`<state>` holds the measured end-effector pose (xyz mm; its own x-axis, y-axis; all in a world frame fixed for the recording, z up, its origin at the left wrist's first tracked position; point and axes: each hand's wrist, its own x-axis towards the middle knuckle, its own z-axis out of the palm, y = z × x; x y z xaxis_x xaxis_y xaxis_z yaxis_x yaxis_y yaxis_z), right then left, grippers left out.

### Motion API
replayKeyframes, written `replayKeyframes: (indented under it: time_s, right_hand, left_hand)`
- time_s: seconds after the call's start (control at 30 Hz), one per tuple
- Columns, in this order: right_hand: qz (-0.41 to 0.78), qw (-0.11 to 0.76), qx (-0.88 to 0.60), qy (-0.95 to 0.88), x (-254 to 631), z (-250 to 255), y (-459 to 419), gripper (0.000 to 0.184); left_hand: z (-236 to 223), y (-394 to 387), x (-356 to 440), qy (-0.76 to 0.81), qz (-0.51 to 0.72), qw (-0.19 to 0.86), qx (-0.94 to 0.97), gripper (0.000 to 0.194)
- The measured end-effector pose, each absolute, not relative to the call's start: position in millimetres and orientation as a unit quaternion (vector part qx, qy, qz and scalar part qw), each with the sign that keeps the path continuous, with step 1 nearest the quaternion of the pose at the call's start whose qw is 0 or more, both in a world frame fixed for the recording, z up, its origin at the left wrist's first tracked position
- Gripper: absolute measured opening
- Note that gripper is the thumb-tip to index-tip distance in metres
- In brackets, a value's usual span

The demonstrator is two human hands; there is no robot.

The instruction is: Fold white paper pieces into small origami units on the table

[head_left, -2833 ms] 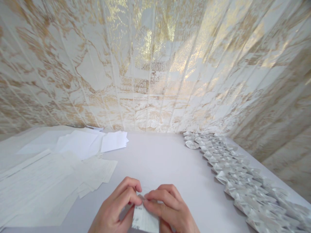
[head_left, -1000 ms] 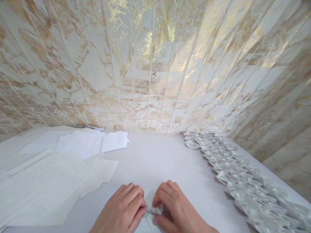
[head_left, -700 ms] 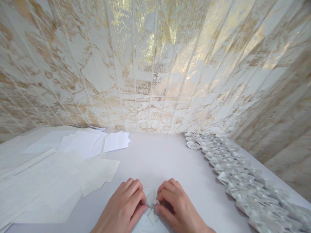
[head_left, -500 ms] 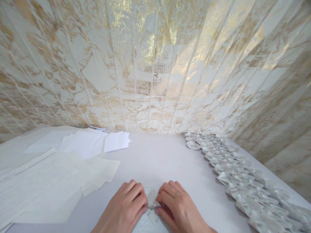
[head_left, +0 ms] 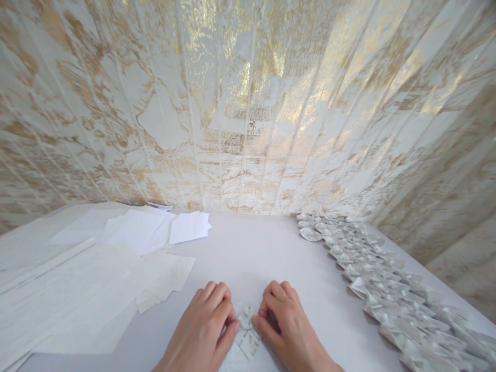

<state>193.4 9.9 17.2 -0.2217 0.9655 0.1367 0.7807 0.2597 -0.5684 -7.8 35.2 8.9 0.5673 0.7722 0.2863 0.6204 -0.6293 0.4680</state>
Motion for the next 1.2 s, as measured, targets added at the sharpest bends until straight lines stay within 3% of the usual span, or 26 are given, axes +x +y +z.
replayKeyframes:
  time_s: [0.3, 0.5, 0.67, 0.77, 0.97, 1.13, 1.2]
  right_hand:
    - [0.140, 0.194, -0.604, -0.760, 188, 19, 15, 0.024]
    - [0.155, 0.219, -0.601, -0.752, 185, 16, 14, 0.022]
    - [0.196, 0.232, -0.598, -0.741, 188, 16, 14, 0.021]
    - [0.241, 0.236, -0.595, -0.730, 194, 21, 15, 0.032]
    - [0.303, 0.236, -0.563, -0.732, 209, 26, 18, 0.043]
    - [0.336, 0.246, -0.530, -0.738, 211, 27, 18, 0.027]
    - [0.324, 0.255, -0.515, -0.752, 206, 19, 15, 0.029]
  left_hand:
    - [8, 38, -4, 0.406, 0.208, 0.138, 0.879, 0.019]
    - [7, 37, 0, 0.437, 0.252, 0.158, 0.849, 0.022]
    - [2, 36, -2, 0.386, 0.303, 0.172, 0.854, 0.052]
    - [-2, 39, -5, 0.353, 0.298, 0.148, 0.874, 0.059]
    - [-7, 49, -10, 0.270, 0.277, 0.159, 0.908, 0.054]
    - [5, 43, -12, 0.304, 0.311, 0.251, 0.865, 0.050]
    - [9, 39, -13, 0.308, 0.328, 0.301, 0.841, 0.038]
